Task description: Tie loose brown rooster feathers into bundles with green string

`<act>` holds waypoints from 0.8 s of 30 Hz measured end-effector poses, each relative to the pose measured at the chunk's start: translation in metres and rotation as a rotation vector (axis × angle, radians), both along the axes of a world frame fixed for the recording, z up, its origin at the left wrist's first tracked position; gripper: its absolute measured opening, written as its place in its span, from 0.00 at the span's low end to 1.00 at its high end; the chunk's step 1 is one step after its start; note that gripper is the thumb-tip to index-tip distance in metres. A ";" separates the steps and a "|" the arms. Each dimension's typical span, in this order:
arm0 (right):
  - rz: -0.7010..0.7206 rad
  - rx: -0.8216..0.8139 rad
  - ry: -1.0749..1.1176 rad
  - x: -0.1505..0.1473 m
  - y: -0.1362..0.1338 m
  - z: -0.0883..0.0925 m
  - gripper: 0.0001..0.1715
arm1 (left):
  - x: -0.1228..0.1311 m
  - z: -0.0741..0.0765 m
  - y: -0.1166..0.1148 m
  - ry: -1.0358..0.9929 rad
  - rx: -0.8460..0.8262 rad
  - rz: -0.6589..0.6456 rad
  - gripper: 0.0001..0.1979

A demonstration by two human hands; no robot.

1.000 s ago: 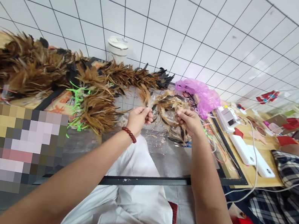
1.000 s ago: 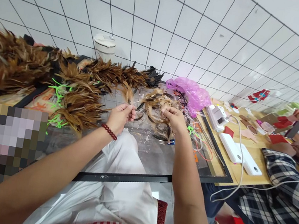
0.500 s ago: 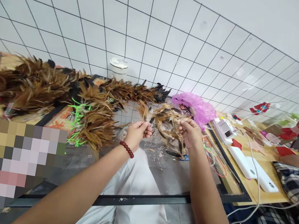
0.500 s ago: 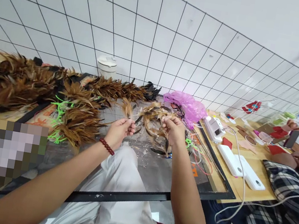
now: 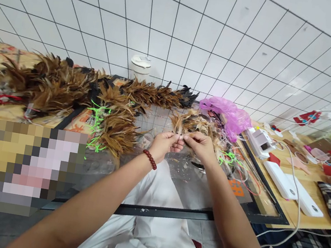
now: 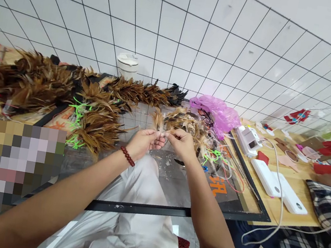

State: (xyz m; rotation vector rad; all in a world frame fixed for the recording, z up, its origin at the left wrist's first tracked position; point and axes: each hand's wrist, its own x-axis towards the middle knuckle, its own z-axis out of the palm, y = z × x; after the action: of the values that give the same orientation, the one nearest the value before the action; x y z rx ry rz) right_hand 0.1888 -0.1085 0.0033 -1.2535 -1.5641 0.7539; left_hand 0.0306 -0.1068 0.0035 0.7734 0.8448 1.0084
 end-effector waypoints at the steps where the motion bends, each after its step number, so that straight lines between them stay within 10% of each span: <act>1: -0.001 0.022 -0.043 0.001 0.000 -0.001 0.11 | 0.000 -0.001 0.000 0.009 0.007 -0.011 0.08; 7: 0.010 0.100 -0.161 0.002 -0.001 -0.001 0.12 | 0.001 -0.009 0.002 0.129 0.076 -0.102 0.10; 15: 0.411 -0.413 0.310 0.004 -0.011 0.011 0.21 | -0.005 -0.011 0.002 -0.089 0.066 -0.401 0.16; 24: 0.253 -0.269 0.401 -0.008 -0.013 0.014 0.20 | -0.008 -0.005 0.000 -0.013 0.086 -0.532 0.13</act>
State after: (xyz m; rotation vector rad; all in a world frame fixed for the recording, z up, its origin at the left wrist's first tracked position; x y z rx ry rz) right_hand 0.1804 -0.1216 0.0170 -1.0170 -1.3295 1.3269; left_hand 0.0227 -0.1066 -0.0011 0.9975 0.5410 0.5758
